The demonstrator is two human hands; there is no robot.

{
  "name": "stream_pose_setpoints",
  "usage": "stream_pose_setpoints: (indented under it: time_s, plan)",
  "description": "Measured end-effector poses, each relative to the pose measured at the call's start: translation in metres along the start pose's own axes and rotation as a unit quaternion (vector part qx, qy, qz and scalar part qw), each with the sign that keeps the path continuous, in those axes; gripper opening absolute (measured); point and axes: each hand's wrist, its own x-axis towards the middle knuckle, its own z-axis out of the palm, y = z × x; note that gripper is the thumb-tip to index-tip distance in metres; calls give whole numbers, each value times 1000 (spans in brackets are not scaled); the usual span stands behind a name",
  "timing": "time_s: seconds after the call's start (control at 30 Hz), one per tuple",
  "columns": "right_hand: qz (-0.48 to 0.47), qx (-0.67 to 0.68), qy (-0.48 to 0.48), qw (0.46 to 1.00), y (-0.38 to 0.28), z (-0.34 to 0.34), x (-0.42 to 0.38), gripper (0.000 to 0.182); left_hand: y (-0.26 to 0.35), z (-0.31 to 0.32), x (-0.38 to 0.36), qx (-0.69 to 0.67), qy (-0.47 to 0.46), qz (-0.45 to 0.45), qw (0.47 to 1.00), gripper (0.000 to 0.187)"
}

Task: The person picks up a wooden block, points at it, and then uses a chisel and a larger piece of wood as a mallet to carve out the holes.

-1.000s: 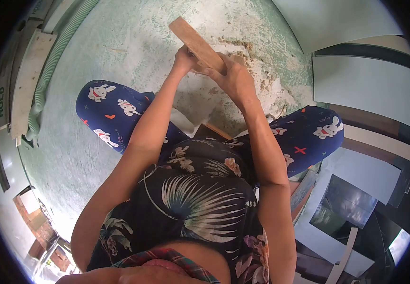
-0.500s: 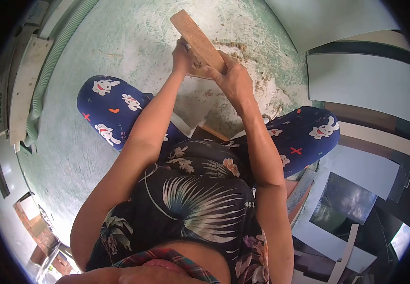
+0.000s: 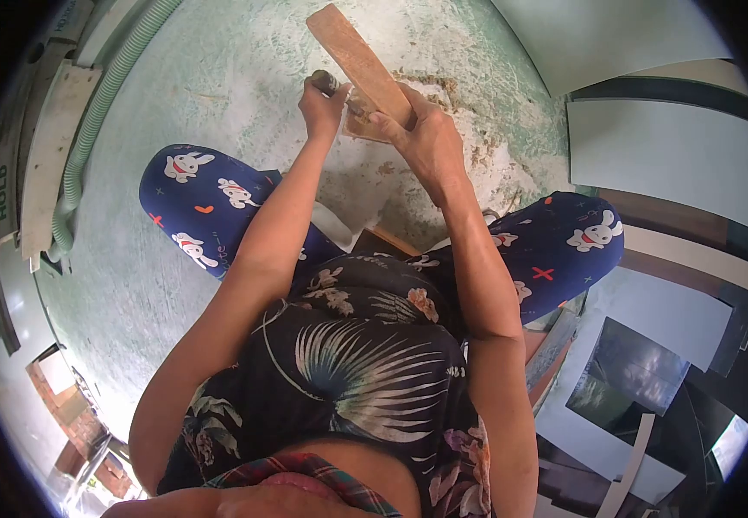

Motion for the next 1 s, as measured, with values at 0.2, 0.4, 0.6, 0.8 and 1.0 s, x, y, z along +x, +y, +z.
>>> stream_pose_setpoints:
  time_s: [0.2, 0.4, 0.6, 0.8, 1.0]
  plan:
    - [-2, 21, 0, 1000, 1, -1, 0, 57, 1, -2, -6, -30, 5, 10, 999, 37]
    - [-108, 10, -10, 994, 0, 2, 0, 59, -15, 3, -3, -21, -41, 18, 999, 27]
    - [-119, -148, -78, 979, 2, 20, 7, 58, -40, 8, -3, 11, -11, 137, 990, 24]
    - [-182, -194, -40, 963, -9, 12, 28, 56, -29, -4, -3, -34, -34, -18, 999, 29]
    - [-224, -185, -82, 953, -47, 29, 38, 55, -13, -13, -4, -89, -13, -75, 993, 30]
